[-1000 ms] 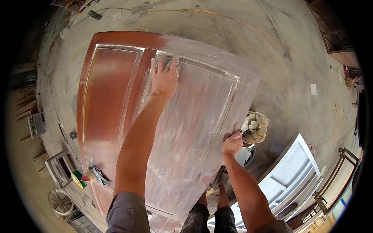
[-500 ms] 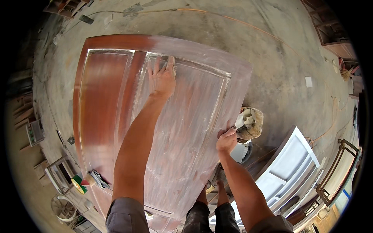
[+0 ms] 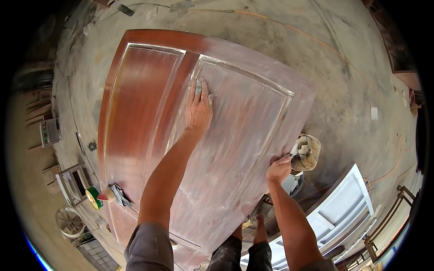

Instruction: The person sands a large reddish-brown wooden door lying flat on the floor using a yellow sanding block. They move the block across the surface and along the edges, occasionally switching hands and adjusting position to reach different areas.

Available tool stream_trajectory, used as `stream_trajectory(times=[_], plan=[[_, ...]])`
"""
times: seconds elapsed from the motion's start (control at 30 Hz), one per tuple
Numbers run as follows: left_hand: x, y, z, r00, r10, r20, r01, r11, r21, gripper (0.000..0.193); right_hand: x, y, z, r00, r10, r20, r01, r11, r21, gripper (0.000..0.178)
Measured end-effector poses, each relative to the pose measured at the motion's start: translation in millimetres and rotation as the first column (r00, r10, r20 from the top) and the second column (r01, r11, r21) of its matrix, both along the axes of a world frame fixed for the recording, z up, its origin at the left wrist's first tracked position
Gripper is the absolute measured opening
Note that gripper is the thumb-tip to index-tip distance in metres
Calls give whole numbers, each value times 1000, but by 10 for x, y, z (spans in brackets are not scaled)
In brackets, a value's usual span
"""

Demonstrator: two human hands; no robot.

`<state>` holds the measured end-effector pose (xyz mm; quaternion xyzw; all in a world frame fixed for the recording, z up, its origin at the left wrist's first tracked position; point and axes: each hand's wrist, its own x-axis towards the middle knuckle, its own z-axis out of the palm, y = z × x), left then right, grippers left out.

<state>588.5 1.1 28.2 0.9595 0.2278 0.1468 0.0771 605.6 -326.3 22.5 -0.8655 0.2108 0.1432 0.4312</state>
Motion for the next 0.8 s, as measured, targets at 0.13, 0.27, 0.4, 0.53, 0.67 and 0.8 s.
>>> stream_trajectory(times=[0.13, 0.27, 0.4, 0.53, 0.67, 0.8], plan=[[555, 256, 54, 999, 3, -41, -5, 999, -33, 54, -12, 30, 98, 998, 55, -30, -55, 998, -16, 71], [-50, 27, -49, 999, -47, 14, 48, 997, -64, 53, 22, -93, -16, 997, 68, 25, -66, 996, -66, 70], [282, 164, 35, 998, -11, -62, 3, 993, -121, 52, 39, 39, 174, 995, 79, -65, -87, 989, -117, 68], [315, 325, 43, 998, -48, -52, 42, 993, -106, 54, 30, -6, 23, 995, 98, -27, -100, 991, -91, 67], [-547, 70, 49, 992, -115, -43, 110, 989, -98, 54, 27, -68, -43, 1000, 17, 14, -17, 999, -46, 67], [8, 238, 107, 999, -34, -13, 32, 990, -136, 55, 15, 12, 49, 998, 56, -32, -57, 998, -27, 68]])
